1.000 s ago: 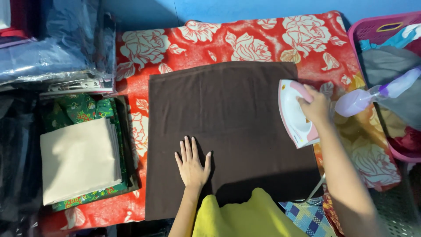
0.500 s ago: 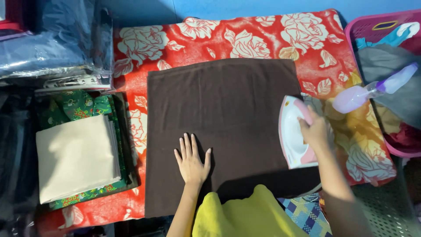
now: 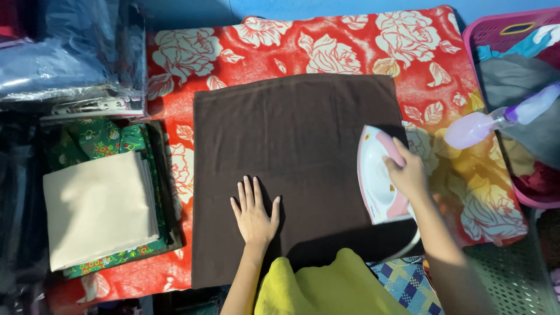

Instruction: Ironing a piece of brown fabric on an ironing board.

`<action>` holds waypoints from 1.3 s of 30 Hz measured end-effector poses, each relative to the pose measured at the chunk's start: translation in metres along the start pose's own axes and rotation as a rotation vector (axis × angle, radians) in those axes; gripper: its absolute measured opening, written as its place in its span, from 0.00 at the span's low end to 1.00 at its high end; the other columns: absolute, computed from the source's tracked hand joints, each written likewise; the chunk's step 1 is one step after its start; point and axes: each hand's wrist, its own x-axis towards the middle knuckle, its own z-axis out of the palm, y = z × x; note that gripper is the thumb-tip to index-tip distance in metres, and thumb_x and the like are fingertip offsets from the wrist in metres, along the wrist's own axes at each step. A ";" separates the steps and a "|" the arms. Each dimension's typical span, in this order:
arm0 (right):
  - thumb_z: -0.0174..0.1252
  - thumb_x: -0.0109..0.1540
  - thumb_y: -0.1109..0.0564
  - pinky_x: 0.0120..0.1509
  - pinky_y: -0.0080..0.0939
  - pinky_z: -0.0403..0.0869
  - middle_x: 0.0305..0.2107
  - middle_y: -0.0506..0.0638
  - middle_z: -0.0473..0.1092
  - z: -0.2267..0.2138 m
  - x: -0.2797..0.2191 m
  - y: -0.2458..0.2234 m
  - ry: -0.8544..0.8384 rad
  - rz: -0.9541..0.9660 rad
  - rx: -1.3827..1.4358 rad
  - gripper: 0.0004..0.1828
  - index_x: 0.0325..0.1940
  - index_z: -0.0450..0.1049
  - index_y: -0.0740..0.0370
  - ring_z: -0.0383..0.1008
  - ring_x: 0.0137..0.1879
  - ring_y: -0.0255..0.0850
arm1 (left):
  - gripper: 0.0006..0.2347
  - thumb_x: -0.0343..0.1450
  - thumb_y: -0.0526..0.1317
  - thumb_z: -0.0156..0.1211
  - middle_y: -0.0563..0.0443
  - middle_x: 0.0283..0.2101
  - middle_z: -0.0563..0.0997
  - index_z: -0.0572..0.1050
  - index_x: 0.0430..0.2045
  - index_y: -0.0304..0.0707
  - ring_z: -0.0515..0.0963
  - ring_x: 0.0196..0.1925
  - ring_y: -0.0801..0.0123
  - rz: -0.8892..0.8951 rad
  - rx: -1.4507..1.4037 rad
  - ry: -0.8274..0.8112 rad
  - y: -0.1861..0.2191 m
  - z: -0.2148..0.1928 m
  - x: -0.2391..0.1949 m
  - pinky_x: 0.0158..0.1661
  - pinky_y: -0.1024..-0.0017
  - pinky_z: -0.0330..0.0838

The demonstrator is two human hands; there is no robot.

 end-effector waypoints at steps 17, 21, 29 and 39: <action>0.69 0.59 0.46 0.62 0.52 0.73 0.57 0.51 0.73 0.057 0.162 -0.025 0.053 -0.101 -0.030 0.30 0.65 0.75 0.45 0.72 0.61 0.53 | 0.35 0.75 0.63 0.38 0.43 0.78 0.44 0.47 0.74 0.44 0.42 0.79 0.51 0.011 -0.011 0.066 -0.001 0.002 -0.001 0.71 0.43 0.40; 0.68 0.60 0.50 0.60 0.53 0.74 0.57 0.55 0.73 0.053 0.168 -0.041 0.035 -0.111 0.019 0.29 0.65 0.75 0.49 0.72 0.61 0.57 | 0.35 0.75 0.63 0.39 0.43 0.78 0.45 0.46 0.74 0.44 0.43 0.79 0.52 0.012 -0.008 0.067 -0.001 0.003 -0.001 0.71 0.43 0.40; 0.69 0.60 0.52 0.55 0.53 0.76 0.56 0.56 0.73 0.056 0.174 -0.039 0.028 -0.133 0.068 0.27 0.64 0.76 0.51 0.73 0.59 0.57 | 0.35 0.75 0.63 0.39 0.44 0.78 0.45 0.47 0.74 0.45 0.43 0.79 0.52 0.019 0.002 0.085 -0.003 0.009 0.001 0.71 0.43 0.40; 0.65 0.61 0.55 0.27 0.36 0.75 0.31 0.63 0.77 0.060 0.187 -0.020 -0.021 -0.127 0.116 0.28 0.67 0.73 0.55 0.78 0.26 0.48 | 0.35 0.75 0.63 0.39 0.44 0.78 0.45 0.47 0.74 0.45 0.43 0.79 0.52 0.022 -0.011 0.097 -0.003 0.008 0.000 0.71 0.43 0.40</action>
